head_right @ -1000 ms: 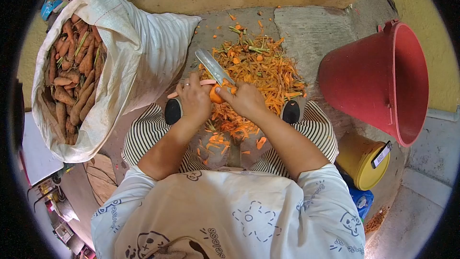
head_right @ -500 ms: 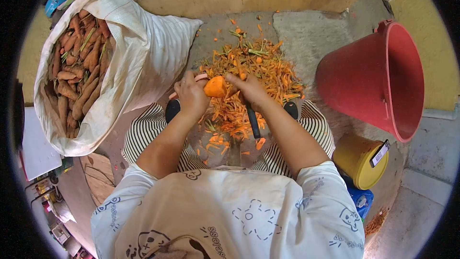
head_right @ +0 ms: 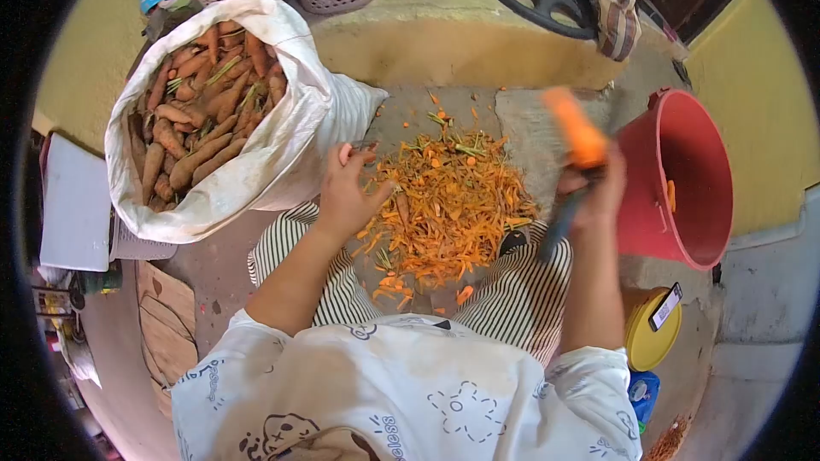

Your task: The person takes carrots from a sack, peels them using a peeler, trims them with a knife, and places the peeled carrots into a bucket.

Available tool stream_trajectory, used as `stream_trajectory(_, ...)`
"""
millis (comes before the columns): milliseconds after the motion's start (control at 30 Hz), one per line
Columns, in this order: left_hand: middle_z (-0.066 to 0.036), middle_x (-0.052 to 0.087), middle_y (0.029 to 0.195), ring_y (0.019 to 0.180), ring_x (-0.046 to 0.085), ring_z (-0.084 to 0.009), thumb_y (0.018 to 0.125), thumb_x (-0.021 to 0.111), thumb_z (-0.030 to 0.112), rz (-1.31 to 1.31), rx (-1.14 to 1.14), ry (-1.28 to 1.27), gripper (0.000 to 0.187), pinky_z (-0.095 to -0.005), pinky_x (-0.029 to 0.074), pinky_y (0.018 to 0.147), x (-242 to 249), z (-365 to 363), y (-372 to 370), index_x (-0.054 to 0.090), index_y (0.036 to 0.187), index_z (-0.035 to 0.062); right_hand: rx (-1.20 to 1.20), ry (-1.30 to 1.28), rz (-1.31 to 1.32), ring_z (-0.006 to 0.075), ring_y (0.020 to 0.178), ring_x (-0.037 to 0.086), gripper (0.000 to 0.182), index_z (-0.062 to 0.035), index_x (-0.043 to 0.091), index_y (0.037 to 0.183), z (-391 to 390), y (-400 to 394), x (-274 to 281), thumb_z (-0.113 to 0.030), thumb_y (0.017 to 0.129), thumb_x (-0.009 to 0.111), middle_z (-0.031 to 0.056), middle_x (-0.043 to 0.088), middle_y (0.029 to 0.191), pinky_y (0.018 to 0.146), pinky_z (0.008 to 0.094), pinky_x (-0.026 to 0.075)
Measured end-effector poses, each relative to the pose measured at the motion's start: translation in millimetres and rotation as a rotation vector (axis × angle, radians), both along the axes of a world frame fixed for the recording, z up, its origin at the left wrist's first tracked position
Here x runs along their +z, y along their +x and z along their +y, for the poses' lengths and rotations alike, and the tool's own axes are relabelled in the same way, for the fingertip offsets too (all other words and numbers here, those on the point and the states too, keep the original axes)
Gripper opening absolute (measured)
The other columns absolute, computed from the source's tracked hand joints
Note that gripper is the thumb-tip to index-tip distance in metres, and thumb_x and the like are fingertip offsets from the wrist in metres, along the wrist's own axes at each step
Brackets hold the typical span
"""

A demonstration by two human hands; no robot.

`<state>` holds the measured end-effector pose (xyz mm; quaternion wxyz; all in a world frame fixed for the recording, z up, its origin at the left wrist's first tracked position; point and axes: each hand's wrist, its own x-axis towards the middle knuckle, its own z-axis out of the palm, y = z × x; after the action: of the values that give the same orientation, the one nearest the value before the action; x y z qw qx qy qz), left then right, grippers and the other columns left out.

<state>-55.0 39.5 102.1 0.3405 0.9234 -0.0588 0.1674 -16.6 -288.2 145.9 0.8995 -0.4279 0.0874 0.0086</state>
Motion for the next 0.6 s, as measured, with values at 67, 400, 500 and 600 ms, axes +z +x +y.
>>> stream_trajectory(67,-0.018,0.041,0.102,0.098,0.043,-0.0322,0.062,0.067,0.023,-0.032,0.039,-0.002,0.039,-0.0354,0.036,0.082,14,10,-5,0.053,0.092,0.0026,-0.335,-0.128,-0.199,0.0115,0.046,0.041,0.044,-0.0042,0.049,0.090,-59,10,36,-0.046,0.080,0.039,0.0110,0.053,0.072,0.038,0.0197,0.033)
stream_trajectory(400,-0.017,0.046,0.100,0.086,0.049,-0.0323,0.072,0.052,0.012,-0.015,0.508,0.526,0.021,-0.0388,0.044,0.071,70,141,53,0.056,0.087,-0.0019,-0.261,-1.171,0.226,0.0111,0.051,0.045,0.032,-0.0050,0.049,0.085,-80,-98,7,-0.030,0.070,0.062,0.0017,0.047,0.060,0.045,0.0225,0.036)
stream_trajectory(500,-0.017,0.045,0.102,0.090,0.047,-0.0349,0.075,0.046,0.014,0.091,0.638,0.664,0.021,-0.0379,0.043,0.073,54,190,86,0.056,0.085,-0.0016,-0.112,-1.551,0.190,0.0219,0.060,0.052,0.038,-0.0010,0.049,0.086,-65,-141,-41,-0.028,0.065,0.066,0.0086,0.052,0.066,0.056,0.0326,0.041)
stream_trajectory(600,-0.015,0.036,0.114,0.098,0.042,-0.0338,0.082,0.036,0.023,0.181,0.732,0.632,0.033,-0.0399,0.038,0.082,25,227,113,0.051,0.100,-0.0013,-0.092,-1.731,0.321,0.0312,0.072,0.056,0.044,0.0017,0.046,0.087,-20,-176,-28,-0.027,0.062,0.068,0.0181,0.056,0.074,0.065,0.0359,0.043)
